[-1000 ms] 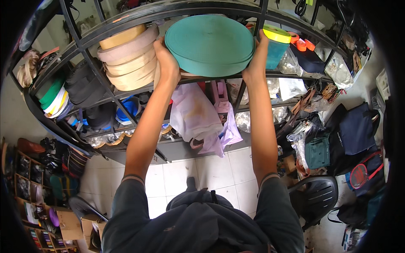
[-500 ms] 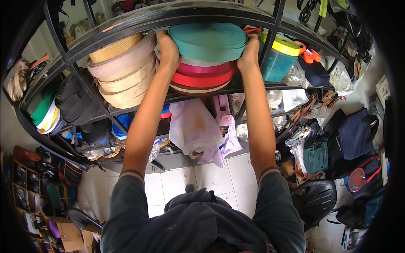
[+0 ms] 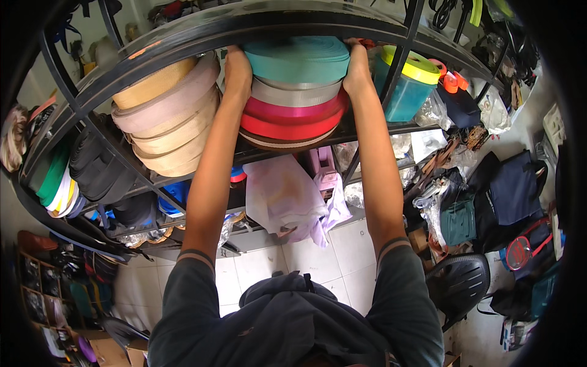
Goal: The person takes rolls of webbing and fabric caps from boxes and places them onto metal shelves, occasionally rearranging items already on the shelves.
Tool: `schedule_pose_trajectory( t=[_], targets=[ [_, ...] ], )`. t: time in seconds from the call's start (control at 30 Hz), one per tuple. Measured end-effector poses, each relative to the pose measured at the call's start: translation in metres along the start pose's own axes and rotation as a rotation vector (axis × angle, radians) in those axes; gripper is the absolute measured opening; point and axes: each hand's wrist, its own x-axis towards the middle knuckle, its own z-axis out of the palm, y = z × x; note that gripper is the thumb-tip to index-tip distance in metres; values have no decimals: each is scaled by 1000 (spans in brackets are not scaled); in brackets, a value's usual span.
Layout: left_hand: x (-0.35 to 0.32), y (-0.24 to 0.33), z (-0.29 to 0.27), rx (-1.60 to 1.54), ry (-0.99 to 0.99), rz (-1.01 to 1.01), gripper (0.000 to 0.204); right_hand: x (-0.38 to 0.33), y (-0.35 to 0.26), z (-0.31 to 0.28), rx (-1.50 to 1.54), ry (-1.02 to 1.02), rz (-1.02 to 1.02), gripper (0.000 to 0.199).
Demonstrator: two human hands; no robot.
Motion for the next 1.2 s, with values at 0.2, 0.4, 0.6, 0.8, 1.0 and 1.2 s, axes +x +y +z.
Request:
schedule_pose_trajectory(
  t=[0.2, 0.4, 0.6, 0.8, 1.0, 1.2],
  targets=[
    [10, -12, -3, -9, -27, 85, 77, 4, 2, -4, 33, -50, 19, 25],
    [12, -15, -10, 62, -70, 177, 76, -3, -6, 1, 12, -62, 84, 23],
    [-6, -2, -12, 207, -36, 171, 64, -8, -10, -4, 30, -58, 34, 18],
    [-25, -3, -27, 346, -28, 425, 39, -25, -22, -27, 107, -65, 35, 20],
    [-89, 18, -36, 310, -287, 624, 34, -75, -44, -72, 63, -34, 63, 25],
    [-155, 32, -38, 133, -500, 597, 41, -135, -25, -122, 195, 66, 129, 35]
  ],
)
